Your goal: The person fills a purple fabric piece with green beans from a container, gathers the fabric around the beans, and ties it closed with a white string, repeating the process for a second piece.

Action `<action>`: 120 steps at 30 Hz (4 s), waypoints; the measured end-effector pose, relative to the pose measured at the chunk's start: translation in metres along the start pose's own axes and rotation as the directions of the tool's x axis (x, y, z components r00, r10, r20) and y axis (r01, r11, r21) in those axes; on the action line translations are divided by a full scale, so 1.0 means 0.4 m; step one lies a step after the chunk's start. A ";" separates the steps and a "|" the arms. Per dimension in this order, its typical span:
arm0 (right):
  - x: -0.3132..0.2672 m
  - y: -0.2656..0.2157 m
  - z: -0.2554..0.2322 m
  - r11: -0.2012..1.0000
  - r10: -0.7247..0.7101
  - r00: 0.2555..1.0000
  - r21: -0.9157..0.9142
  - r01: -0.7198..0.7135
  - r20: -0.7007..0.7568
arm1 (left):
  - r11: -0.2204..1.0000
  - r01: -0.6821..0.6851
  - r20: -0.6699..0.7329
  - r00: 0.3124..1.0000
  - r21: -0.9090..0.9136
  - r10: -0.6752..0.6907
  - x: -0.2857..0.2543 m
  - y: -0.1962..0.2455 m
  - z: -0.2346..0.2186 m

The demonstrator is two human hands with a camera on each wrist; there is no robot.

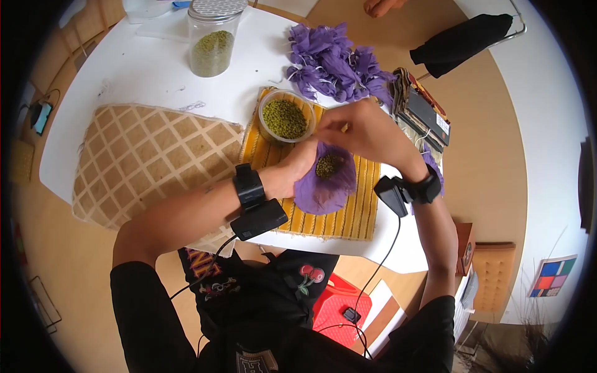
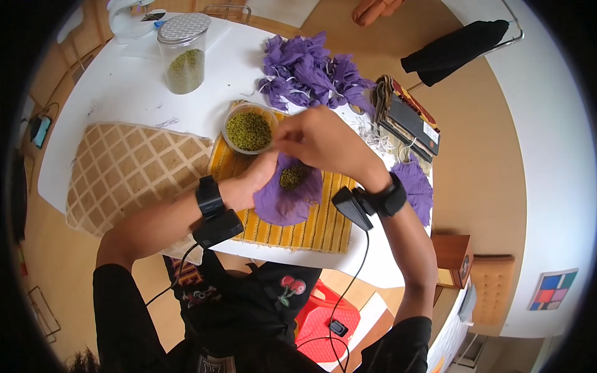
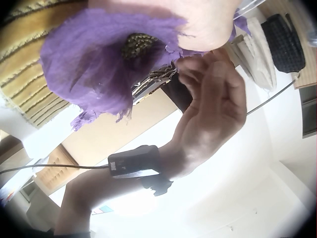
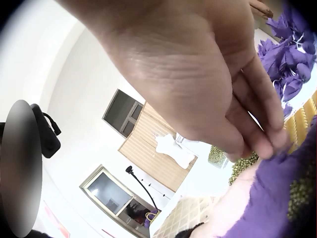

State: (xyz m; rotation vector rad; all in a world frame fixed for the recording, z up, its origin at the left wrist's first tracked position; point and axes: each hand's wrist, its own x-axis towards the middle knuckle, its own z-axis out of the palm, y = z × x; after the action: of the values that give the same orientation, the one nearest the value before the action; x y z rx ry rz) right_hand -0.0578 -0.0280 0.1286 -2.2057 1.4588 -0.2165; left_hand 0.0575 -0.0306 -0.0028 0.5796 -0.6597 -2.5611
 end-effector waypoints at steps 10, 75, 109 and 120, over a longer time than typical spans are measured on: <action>0.177 0.022 0.080 0.955 -0.221 0.972 -0.185 0.232 0.078 | 0.992 -0.089 0.073 0.993 -0.085 0.095 0.044 -0.033 -0.045; 0.136 0.021 0.001 0.978 -0.200 0.979 -0.065 0.198 -0.024 | 0.999 -0.002 -0.004 1.000 -0.032 0.002 -0.013 0.010 0.003; -0.205 -0.056 0.228 0.802 -0.275 0.939 -0.589 0.105 -0.208 | 0.985 0.158 0.054 0.986 -0.068 -0.155 -0.016 0.015 -0.006; -0.161 0.114 0.176 0.955 0.250 0.799 0.278 -0.108 -0.548 | 0.985 0.160 0.227 0.959 0.061 -0.169 -0.011 0.023 -0.004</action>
State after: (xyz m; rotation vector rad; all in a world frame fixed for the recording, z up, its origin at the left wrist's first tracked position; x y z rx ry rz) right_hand -0.0952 0.0368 0.0541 -1.8664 1.8285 -1.0187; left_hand 0.0646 -0.0364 0.0020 0.3644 -0.7737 -2.8053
